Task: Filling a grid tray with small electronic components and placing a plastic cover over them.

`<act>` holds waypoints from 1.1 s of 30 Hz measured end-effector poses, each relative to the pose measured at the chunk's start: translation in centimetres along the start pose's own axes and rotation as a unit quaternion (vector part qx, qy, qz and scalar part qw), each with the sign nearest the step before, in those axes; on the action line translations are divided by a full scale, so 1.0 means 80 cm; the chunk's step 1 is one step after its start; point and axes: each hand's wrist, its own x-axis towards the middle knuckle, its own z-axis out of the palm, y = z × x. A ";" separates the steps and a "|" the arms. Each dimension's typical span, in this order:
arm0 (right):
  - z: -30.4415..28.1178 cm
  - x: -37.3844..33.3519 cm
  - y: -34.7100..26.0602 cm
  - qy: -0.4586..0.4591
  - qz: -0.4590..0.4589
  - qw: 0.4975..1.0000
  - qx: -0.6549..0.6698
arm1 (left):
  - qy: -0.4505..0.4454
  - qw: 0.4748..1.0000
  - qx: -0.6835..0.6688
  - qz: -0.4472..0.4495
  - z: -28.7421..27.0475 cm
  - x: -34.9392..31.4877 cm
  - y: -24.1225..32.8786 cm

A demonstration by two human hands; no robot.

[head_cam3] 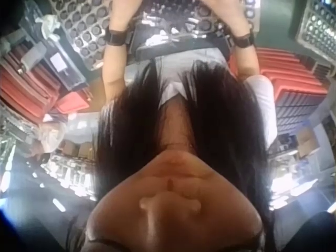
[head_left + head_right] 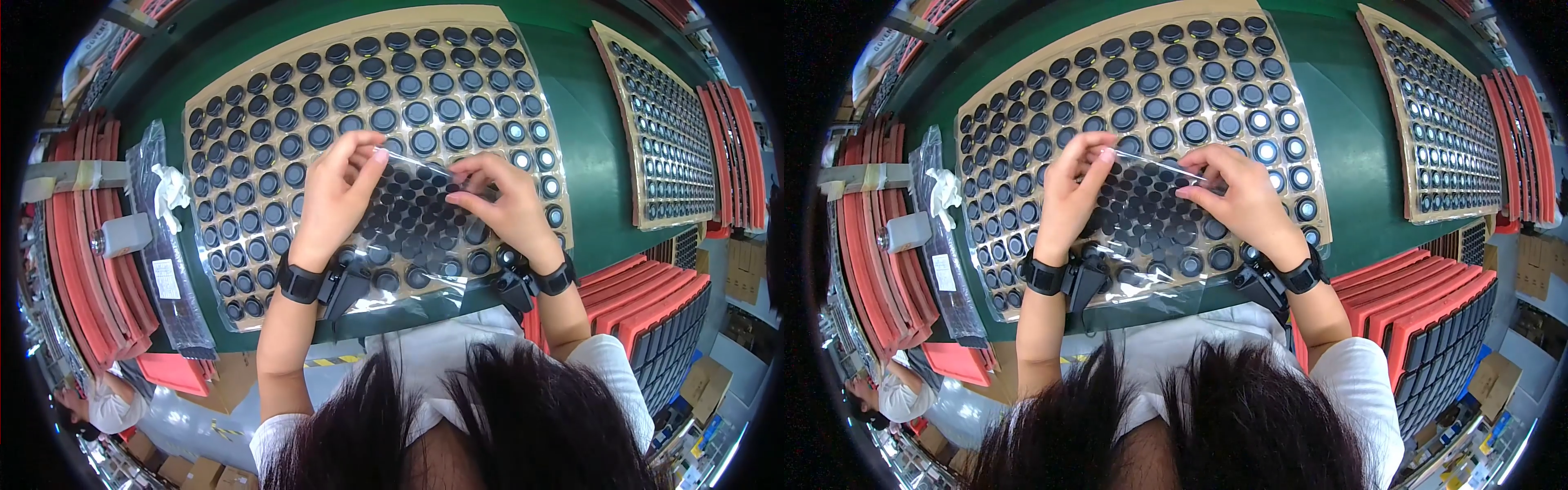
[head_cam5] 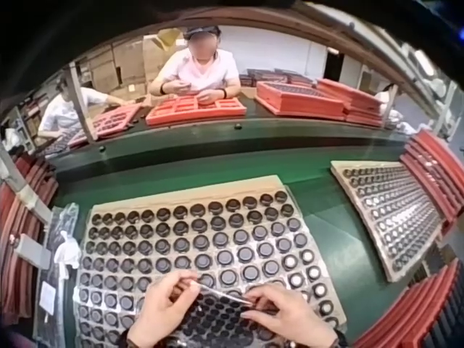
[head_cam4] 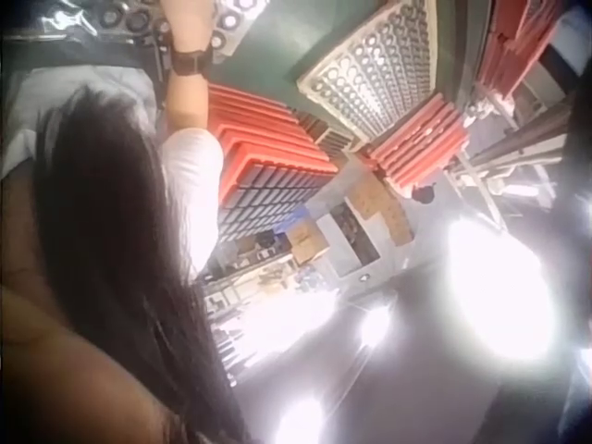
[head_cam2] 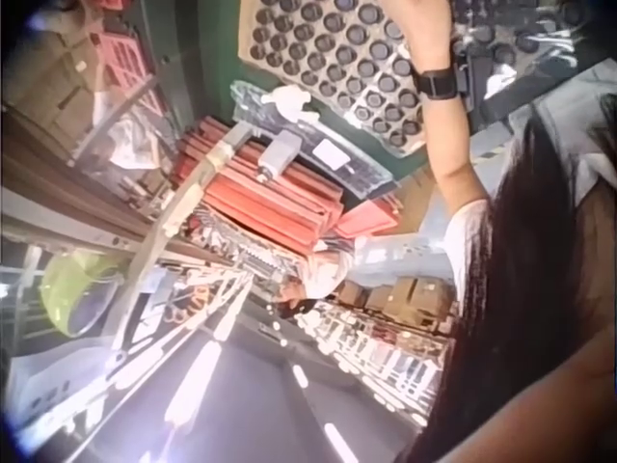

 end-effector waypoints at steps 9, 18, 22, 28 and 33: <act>0.009 0.001 0.001 -0.025 0.029 0.997 0.064 | -0.204 0.969 0.104 0.093 -0.011 -0.001 0.013; 0.014 0.005 -0.008 -0.013 -0.030 0.999 0.024 | -0.183 0.976 0.099 0.062 -0.008 -0.006 0.002; 0.016 0.007 -0.013 -0.022 -0.031 0.999 -0.012 | -0.177 0.973 0.115 0.090 -0.008 -0.006 0.001; 0.025 0.007 -0.007 0.002 0.004 0.999 0.045 | -0.185 0.970 0.124 0.093 -0.008 -0.005 0.001; 0.026 0.005 -0.008 0.021 0.036 0.996 0.085 | -0.190 0.969 0.129 0.090 -0.009 -0.005 0.001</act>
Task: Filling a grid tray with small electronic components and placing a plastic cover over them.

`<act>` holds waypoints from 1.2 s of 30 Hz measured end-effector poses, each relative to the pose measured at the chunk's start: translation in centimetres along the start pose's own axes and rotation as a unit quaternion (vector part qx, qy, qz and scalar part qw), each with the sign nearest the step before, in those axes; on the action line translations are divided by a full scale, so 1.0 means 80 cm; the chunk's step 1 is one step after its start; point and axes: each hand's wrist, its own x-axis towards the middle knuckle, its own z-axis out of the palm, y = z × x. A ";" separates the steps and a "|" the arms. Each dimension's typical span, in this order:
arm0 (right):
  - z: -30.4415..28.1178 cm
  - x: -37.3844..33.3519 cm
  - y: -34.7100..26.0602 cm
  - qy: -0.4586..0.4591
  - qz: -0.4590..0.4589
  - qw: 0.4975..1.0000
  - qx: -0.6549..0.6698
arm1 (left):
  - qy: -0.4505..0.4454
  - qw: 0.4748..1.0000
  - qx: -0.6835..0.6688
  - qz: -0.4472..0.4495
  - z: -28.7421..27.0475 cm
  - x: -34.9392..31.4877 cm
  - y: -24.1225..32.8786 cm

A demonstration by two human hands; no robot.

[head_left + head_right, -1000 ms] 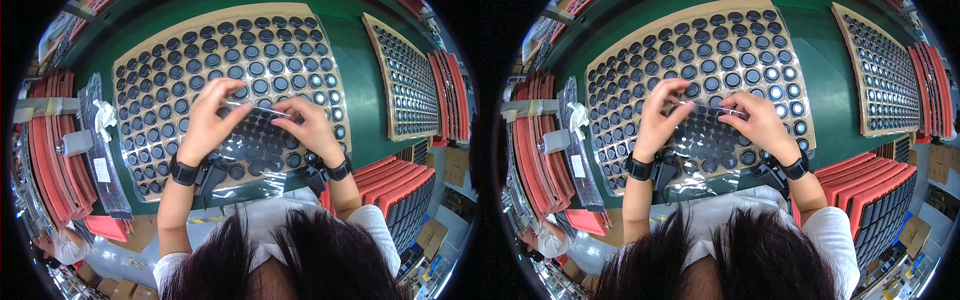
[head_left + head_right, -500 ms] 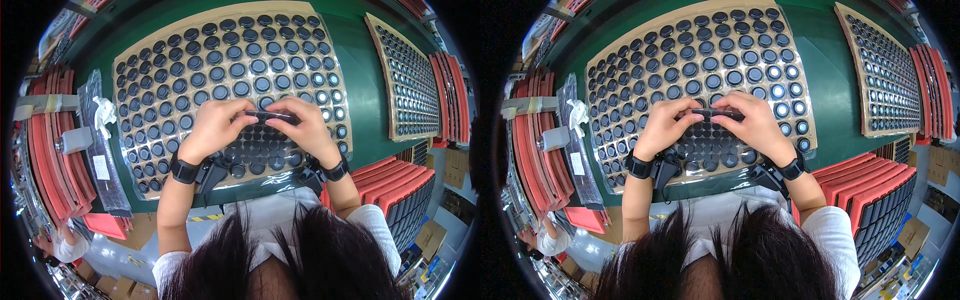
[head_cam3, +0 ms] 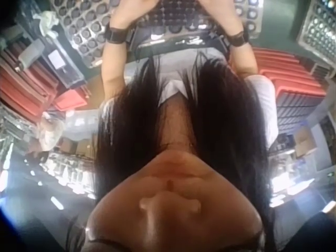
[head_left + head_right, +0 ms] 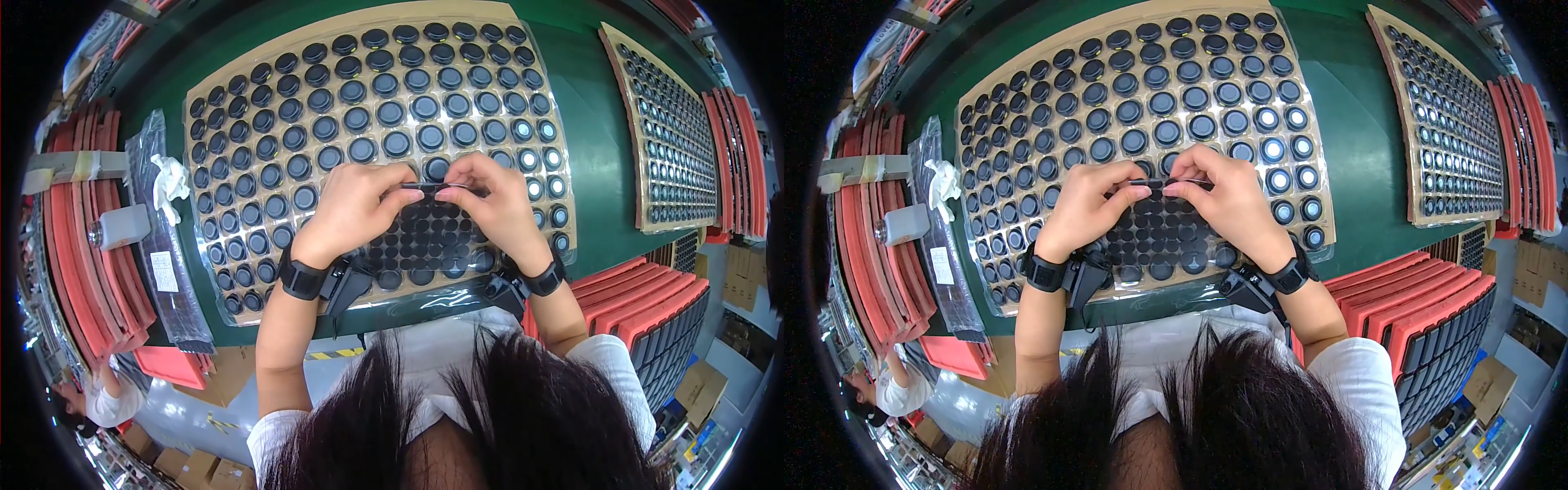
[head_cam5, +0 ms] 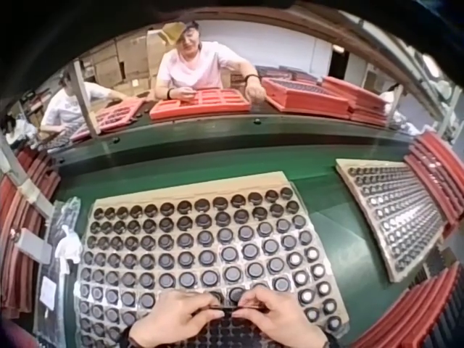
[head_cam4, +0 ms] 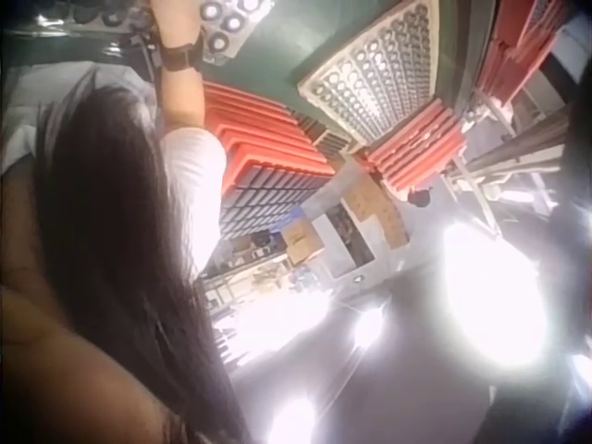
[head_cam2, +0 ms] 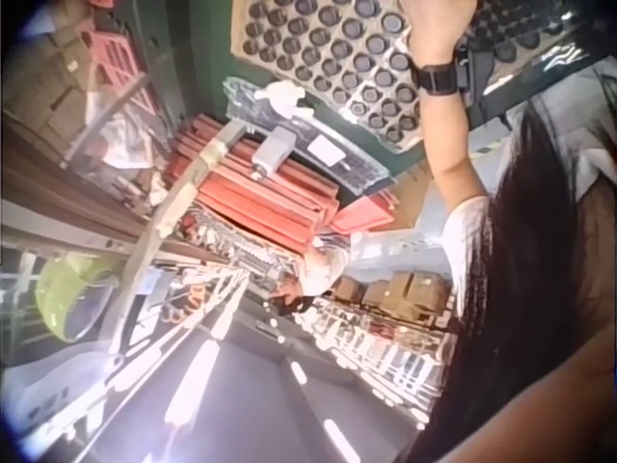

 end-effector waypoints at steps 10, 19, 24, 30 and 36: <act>0.005 -0.002 0.003 0.048 0.005 0.999 0.022 | 0.001 1.000 -0.008 -0.014 0.000 0.000 0.001; 0.000 -0.004 0.005 0.022 -0.009 1.000 0.000 | -0.001 1.000 -0.016 -0.022 -0.002 0.000 0.002; 0.002 -0.004 0.001 0.033 -0.019 0.999 -0.015 | 0.000 0.999 -0.021 -0.025 -0.001 0.000 0.001; 0.003 -0.004 0.003 0.044 -0.038 0.998 -0.019 | -0.004 1.000 -0.014 -0.023 -0.002 0.000 0.001; 0.002 -0.005 0.006 0.029 -0.018 0.999 -0.003 | -0.016 1.000 -0.018 -0.020 -0.002 0.000 0.000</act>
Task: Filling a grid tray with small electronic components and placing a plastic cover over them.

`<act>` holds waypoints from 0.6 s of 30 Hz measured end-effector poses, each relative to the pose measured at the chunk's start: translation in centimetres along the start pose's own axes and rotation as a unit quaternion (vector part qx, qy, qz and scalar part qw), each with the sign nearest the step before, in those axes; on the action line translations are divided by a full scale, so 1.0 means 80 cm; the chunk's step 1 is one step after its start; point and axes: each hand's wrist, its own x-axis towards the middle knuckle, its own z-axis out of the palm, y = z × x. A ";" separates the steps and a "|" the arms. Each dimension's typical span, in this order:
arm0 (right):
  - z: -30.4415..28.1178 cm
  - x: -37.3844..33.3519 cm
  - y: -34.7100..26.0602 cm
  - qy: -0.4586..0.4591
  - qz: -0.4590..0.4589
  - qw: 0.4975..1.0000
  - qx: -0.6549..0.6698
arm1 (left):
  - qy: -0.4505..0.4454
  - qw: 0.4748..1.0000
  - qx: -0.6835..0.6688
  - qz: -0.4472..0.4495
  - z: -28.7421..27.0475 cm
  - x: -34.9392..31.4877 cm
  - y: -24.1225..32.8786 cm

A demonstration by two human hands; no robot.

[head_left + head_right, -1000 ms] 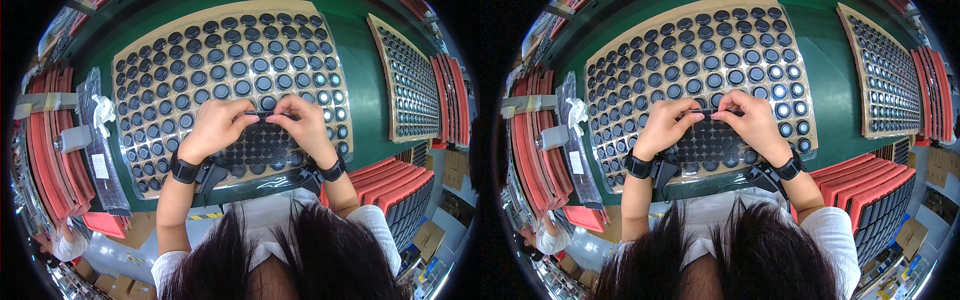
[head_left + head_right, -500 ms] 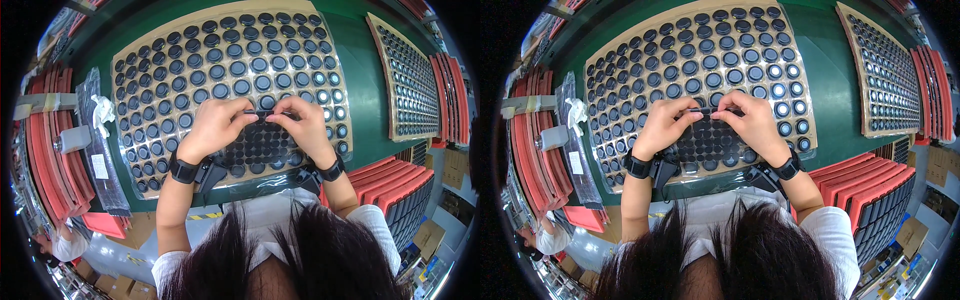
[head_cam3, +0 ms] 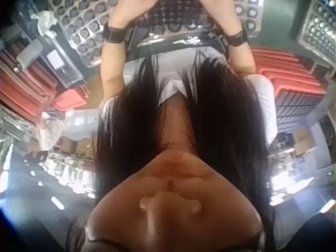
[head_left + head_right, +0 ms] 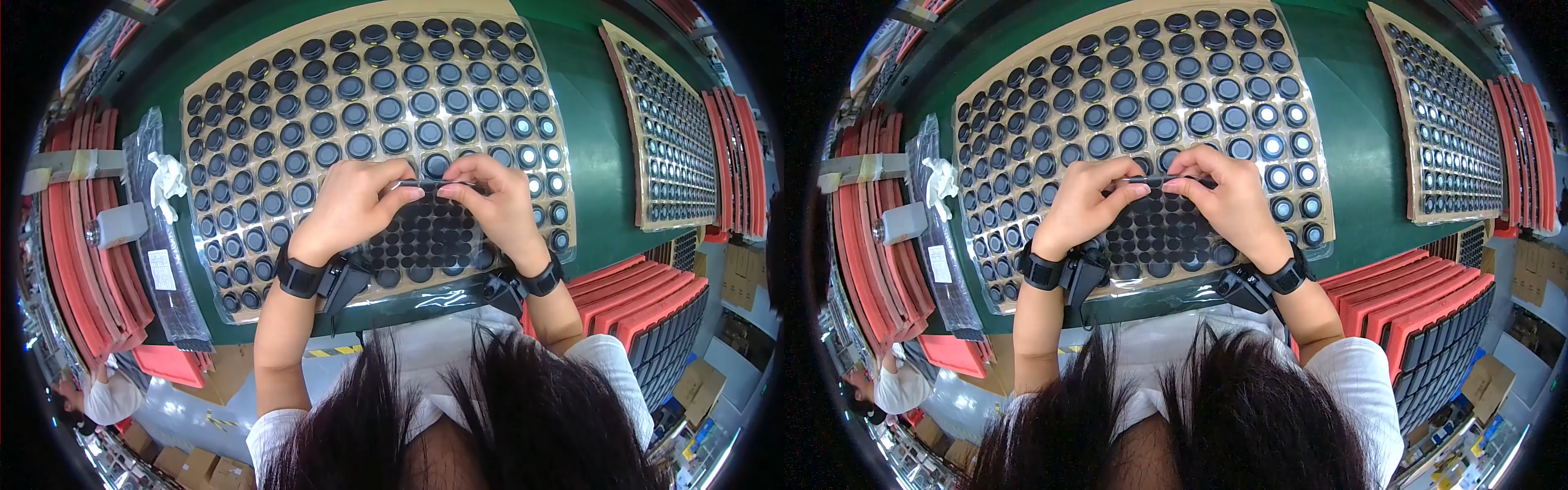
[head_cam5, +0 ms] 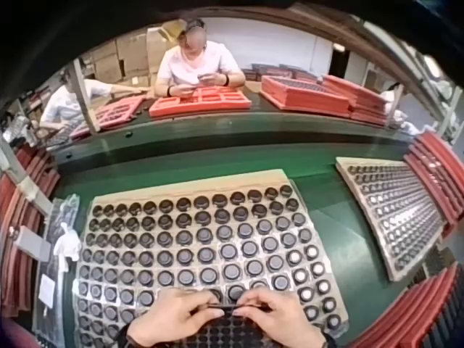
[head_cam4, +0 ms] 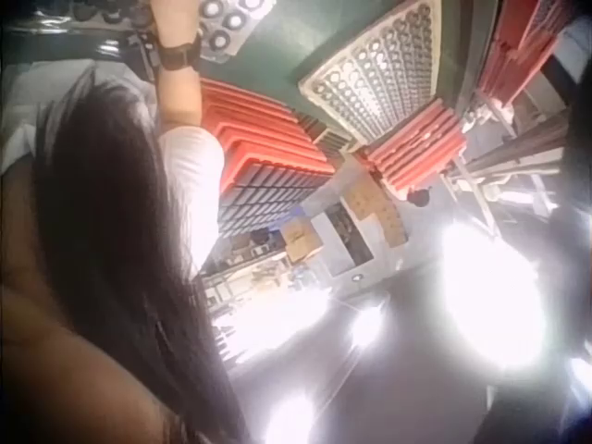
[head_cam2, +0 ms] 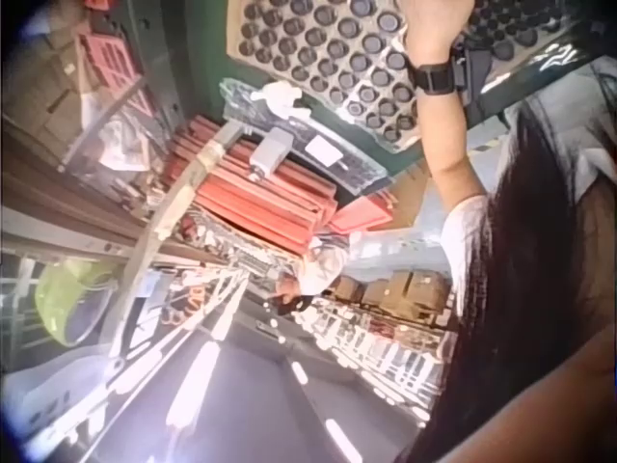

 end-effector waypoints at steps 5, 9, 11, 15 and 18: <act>-0.006 0.000 -0.001 -0.026 0.073 0.997 0.016 | -0.008 1.000 -0.001 0.022 0.003 0.000 0.002; -0.006 0.001 -0.001 -0.038 0.059 0.997 -0.016 | -0.016 1.000 0.003 -0.003 0.000 -0.001 0.004; -0.006 0.002 0.000 -0.039 0.027 0.998 -0.028 | -0.021 1.000 0.003 -0.014 -0.003 0.000 0.005; -0.006 0.002 -0.001 -0.039 -0.050 0.995 -0.075 | -0.031 0.999 0.009 -0.028 -0.004 0.001 0.004; -0.002 0.002 -0.002 -0.034 -0.076 0.989 -0.121 | -0.030 0.999 0.025 -0.014 -0.003 0.000 0.003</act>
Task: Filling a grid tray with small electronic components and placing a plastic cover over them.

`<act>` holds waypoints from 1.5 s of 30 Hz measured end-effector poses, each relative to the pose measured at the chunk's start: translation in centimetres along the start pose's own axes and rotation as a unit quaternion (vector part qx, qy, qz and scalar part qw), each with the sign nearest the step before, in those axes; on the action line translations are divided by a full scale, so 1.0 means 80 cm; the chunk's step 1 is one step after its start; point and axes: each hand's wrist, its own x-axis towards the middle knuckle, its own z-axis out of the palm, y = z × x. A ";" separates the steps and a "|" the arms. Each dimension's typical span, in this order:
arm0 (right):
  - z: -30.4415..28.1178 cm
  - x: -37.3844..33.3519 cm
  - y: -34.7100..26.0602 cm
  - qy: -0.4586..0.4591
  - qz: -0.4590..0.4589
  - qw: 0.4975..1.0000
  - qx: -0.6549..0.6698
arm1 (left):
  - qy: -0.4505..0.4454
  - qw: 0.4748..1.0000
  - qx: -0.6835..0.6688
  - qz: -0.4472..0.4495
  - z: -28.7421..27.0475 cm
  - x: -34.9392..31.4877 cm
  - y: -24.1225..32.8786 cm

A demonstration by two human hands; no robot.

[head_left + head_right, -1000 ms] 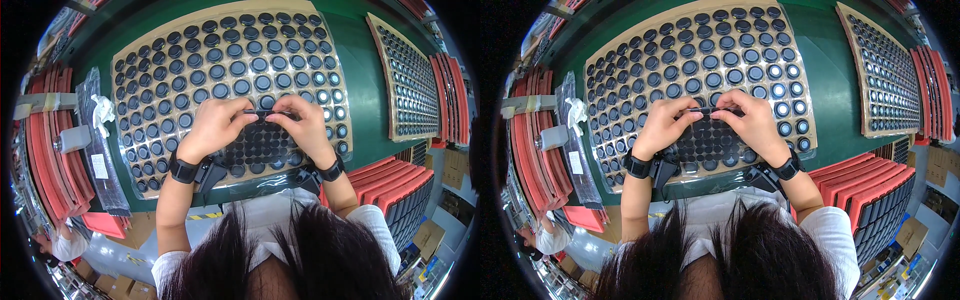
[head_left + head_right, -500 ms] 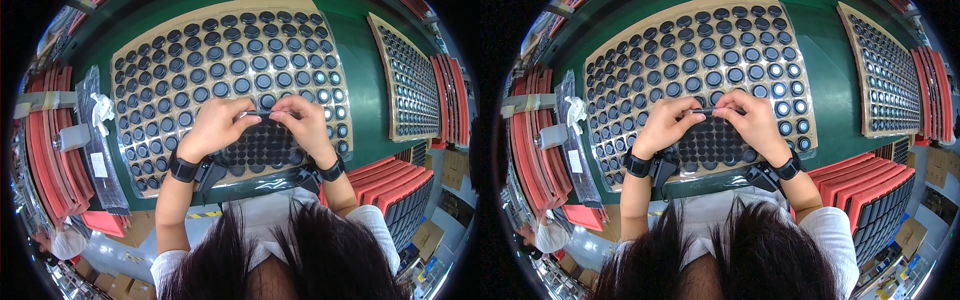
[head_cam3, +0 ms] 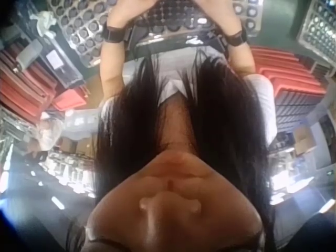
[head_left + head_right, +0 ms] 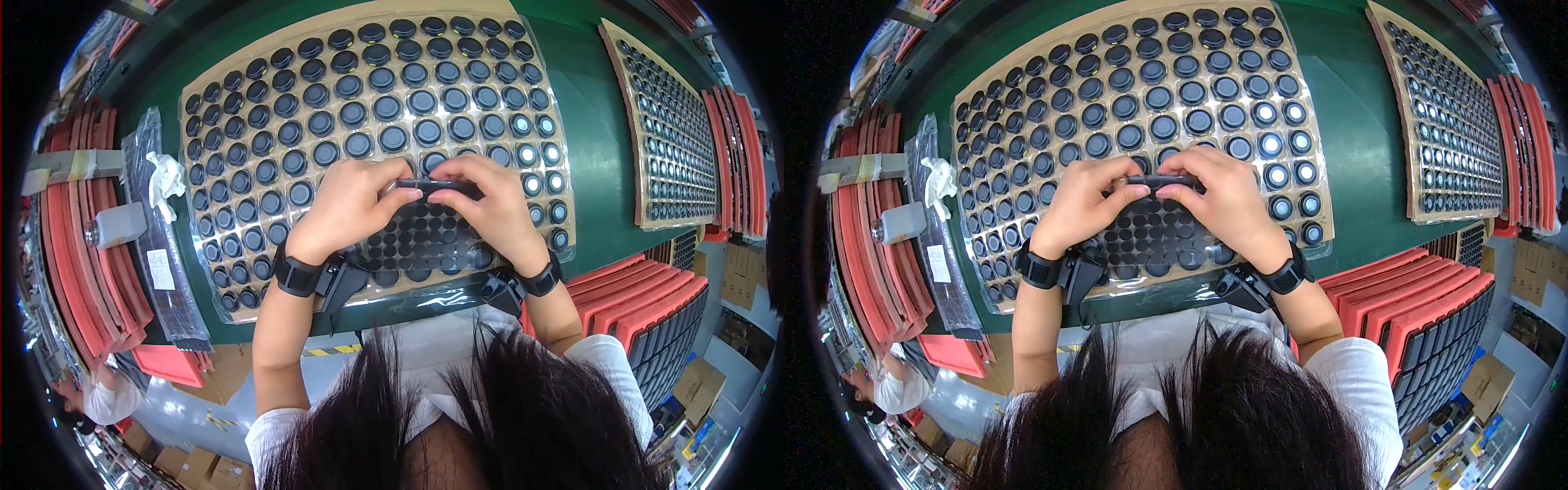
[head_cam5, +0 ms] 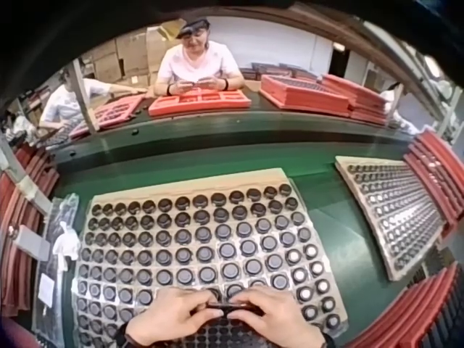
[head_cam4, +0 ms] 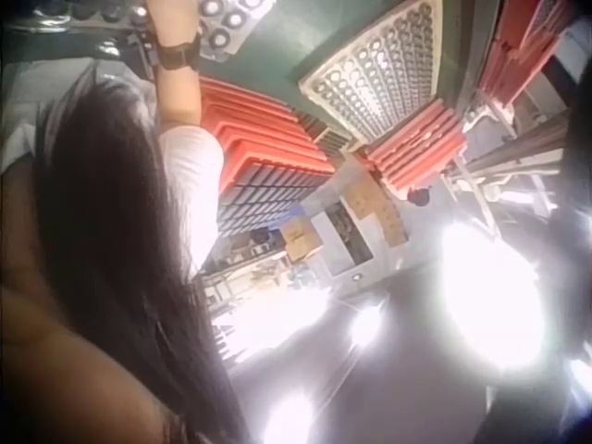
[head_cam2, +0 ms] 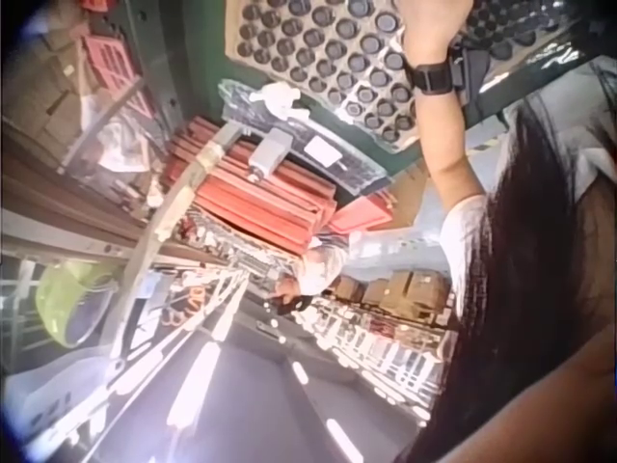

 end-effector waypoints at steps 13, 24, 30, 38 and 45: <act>0.011 -0.002 -0.006 0.022 0.036 0.997 0.066 | 0.016 0.999 -0.006 0.042 0.001 0.000 -0.001; 0.012 0.000 0.001 0.022 -0.020 0.999 0.041 | 0.011 0.999 -0.020 0.040 0.001 0.000 -0.002; 0.011 0.001 0.001 0.022 -0.043 0.998 0.040 | 0.004 1.000 -0.007 0.030 0.000 0.001 -0.001; 0.010 0.002 0.002 0.038 -0.081 0.996 0.002 | -0.001 1.000 -0.014 0.024 0.001 0.000 -0.003; 0.006 0.003 0.005 0.045 -0.094 0.995 0.004 | -0.003 0.999 -0.030 0.027 0.002 0.001 -0.002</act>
